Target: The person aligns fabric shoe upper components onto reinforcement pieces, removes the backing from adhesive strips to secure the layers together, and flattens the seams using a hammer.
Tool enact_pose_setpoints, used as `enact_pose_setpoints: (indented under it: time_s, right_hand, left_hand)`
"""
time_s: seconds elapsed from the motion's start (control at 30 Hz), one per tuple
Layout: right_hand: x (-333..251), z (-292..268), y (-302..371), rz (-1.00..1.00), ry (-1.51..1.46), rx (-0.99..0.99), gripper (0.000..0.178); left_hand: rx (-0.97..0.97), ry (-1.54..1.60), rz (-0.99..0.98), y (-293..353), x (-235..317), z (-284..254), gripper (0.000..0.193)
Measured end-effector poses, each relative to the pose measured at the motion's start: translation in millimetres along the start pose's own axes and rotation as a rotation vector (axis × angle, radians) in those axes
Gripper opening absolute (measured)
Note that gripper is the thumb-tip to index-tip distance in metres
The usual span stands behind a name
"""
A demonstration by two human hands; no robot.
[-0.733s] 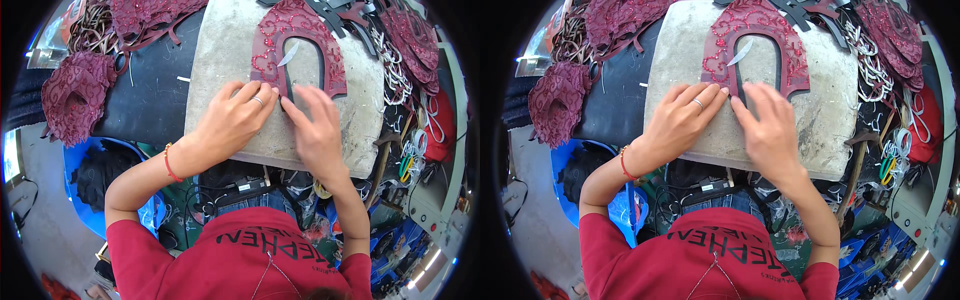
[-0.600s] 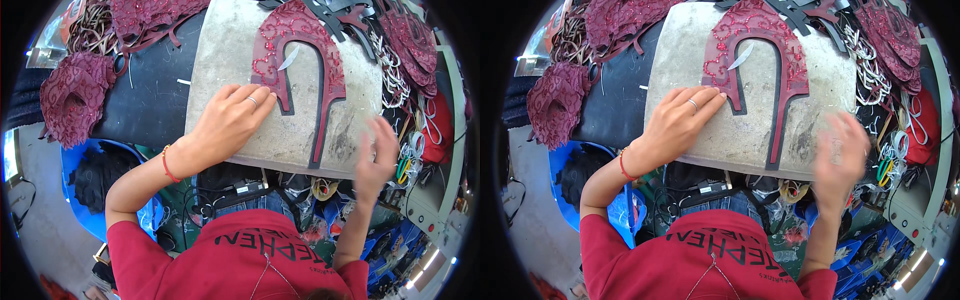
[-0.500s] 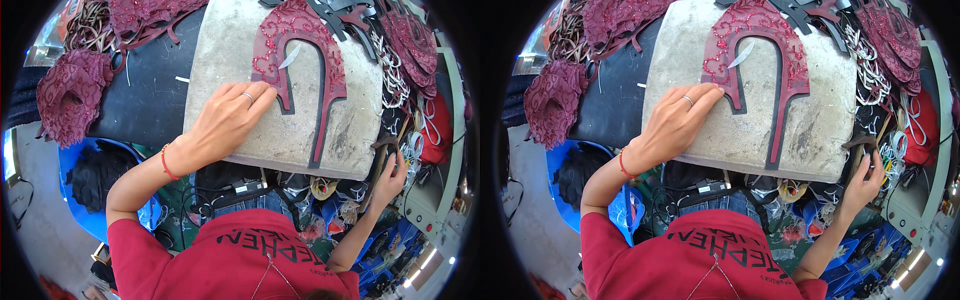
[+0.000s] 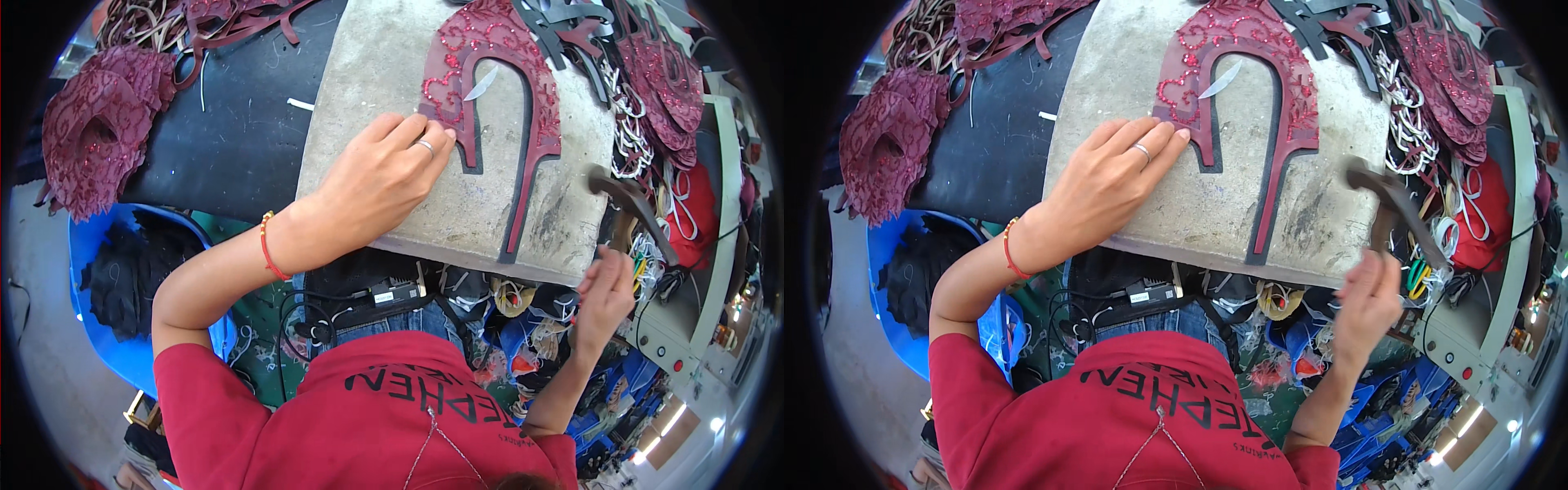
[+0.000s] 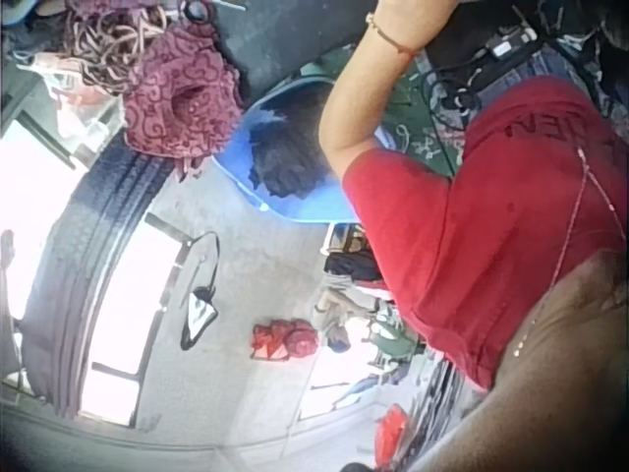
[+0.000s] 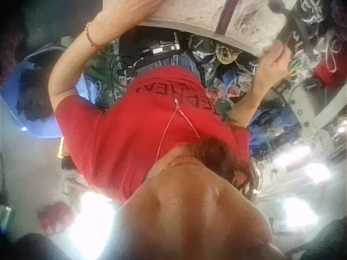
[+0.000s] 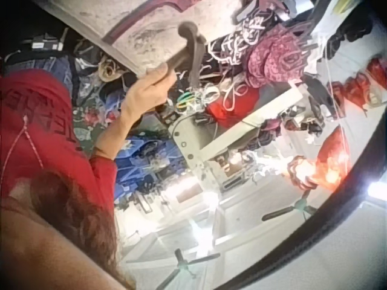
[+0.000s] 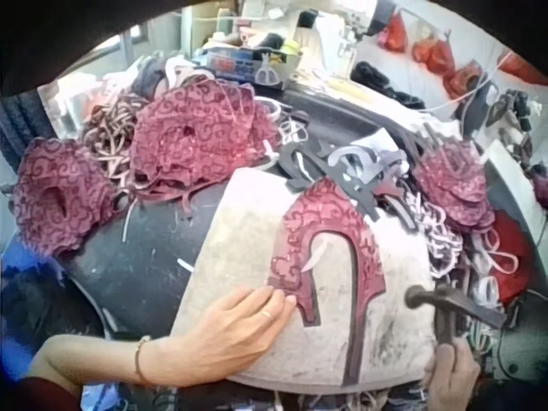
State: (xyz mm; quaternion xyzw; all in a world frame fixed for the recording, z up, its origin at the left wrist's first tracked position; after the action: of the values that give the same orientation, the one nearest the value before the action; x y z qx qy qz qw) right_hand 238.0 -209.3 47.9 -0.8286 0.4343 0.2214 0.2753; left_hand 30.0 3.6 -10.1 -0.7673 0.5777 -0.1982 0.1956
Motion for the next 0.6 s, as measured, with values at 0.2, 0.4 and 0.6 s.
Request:
enact_pose_setpoints:
  time_s: [0.2, 0.4, 0.6]
  right_hand:
    - [-46, 52, 22, -0.511, 0.073, -0.134, 0.03]
    - [-53, 50, 6, -0.192, -0.123, -0.207, 0.027]
    - [-69, 71, -1, -0.402, 0.014, -0.376, 0.023]
  left_hand:
    - [-0.006, 0.021, 0.004, -5, 4, -1, 0.043]
    - [0.019, 0.008, -0.001, -2, 2, 4, 0.042]
    - [-0.02, 0.164, -0.078, -2, -5, -4, 0.032]
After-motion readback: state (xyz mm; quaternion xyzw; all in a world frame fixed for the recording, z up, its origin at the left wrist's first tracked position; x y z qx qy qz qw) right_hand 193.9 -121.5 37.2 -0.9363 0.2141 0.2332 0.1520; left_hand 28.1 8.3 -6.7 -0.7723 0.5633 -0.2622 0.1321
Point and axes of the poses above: each hand's wrist, its own y-axis away from the middle knuckle, its own z-axis out of the palm, x = y × z, the point moved 2 cm from there along -y, towards the middle knuckle, and after that the axes turned 12 degrees about x, right-handed, at the moved point
